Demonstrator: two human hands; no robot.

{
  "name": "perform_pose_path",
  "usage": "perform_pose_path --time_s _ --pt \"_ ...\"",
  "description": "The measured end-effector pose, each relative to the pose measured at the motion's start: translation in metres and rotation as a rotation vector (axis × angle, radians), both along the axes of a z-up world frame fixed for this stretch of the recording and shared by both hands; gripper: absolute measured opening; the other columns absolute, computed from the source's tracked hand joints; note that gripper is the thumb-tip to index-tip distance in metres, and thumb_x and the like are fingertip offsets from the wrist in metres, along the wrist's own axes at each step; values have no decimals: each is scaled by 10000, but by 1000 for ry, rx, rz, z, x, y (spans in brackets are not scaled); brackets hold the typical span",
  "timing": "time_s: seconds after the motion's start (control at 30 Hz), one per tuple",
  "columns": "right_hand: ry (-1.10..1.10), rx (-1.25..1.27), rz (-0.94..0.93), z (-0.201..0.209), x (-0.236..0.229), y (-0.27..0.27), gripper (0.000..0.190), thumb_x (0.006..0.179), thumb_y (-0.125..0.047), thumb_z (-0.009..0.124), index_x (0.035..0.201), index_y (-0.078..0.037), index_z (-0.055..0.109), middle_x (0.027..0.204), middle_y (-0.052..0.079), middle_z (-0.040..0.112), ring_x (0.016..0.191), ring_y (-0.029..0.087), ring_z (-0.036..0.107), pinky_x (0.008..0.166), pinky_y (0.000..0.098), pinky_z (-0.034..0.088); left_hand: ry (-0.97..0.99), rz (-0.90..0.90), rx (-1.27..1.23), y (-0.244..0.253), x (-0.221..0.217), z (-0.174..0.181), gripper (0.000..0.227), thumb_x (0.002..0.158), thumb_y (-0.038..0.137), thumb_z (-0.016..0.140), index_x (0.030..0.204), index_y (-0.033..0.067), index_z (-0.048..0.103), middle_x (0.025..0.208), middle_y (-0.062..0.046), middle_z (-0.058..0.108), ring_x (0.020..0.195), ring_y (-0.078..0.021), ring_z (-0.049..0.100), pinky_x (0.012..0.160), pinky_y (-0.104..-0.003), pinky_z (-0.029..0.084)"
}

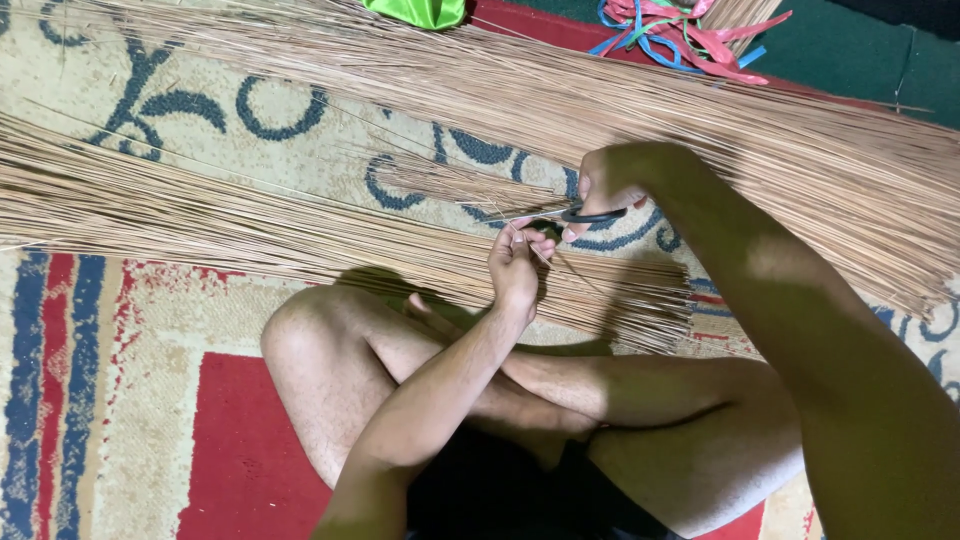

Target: Trimming and aligning wooden sticks with scissors to finish the edges of fans while sitting on the floor.

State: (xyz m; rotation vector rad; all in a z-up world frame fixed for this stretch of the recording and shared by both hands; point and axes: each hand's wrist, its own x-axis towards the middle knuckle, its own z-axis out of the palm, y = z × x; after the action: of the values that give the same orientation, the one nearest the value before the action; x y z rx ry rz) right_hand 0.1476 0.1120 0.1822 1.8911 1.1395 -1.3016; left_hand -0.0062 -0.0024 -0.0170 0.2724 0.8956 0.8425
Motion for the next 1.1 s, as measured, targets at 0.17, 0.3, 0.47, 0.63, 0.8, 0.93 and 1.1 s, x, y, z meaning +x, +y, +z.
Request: perform_pose_path --time_s 0.17,0.3,0.47,0.63,0.8,0.93,1.1 --pt "-7 -3 14 8 -8 4 383 695 -331 863 858 10 804 785 235 715 814 332 710 689 410 630 8 11 -2 -1 0 -1 333 1126 87 322 1312 21 591 903 -83 660 819 -166 752 820 -349 667" --pt "-12 0 32 11 -10 5 356 691 -318 870 819 4 787 764 237 699 800 336 705 684 410 626 17 5 10 -2 1 -1 330 1127 87 325 1305 22 595 899 -82 658 816 -165 754 814 -350 668" --pt "-47 11 139 -7 -5 5 459 653 -417 897 888 -42 773 839 236 718 875 367 710 727 447 602 45 -13 10 -2 -1 1 324 1124 85 327 1291 28 599 902 -70 660 813 -145 748 811 -322 666" --pt "-65 9 240 -13 -13 4 513 681 -466 873 991 -65 793 998 231 761 1046 384 722 873 450 592 69 -7 -14 -3 2 -13 314 1122 92 333 1262 15 603 909 -99 675 818 -172 753 806 -360 668" --pt "-317 113 471 -37 -31 -14 512 677 -491 826 1005 -97 823 1011 122 794 1081 318 733 903 388 577 77 -6 -70 -4 2 -25 301 1123 115 333 1260 18 582 941 -133 696 843 -220 765 813 -390 669" --pt "-416 208 548 -30 -41 -17 442 842 -426 733 1070 -58 822 1053 120 793 1054 319 741 863 382 567 82 -16 -105 -3 1 -21 301 1122 110 322 1258 21 576 948 -127 698 859 -222 765 824 -395 668" --pt "-86 196 345 -39 -12 -16 555 703 -439 900 1087 -55 784 1109 235 762 1081 406 721 903 465 586 93 -8 -86 -2 1 -24 283 1123 108 335 1239 20 578 959 -140 704 887 -239 765 845 -426 659"
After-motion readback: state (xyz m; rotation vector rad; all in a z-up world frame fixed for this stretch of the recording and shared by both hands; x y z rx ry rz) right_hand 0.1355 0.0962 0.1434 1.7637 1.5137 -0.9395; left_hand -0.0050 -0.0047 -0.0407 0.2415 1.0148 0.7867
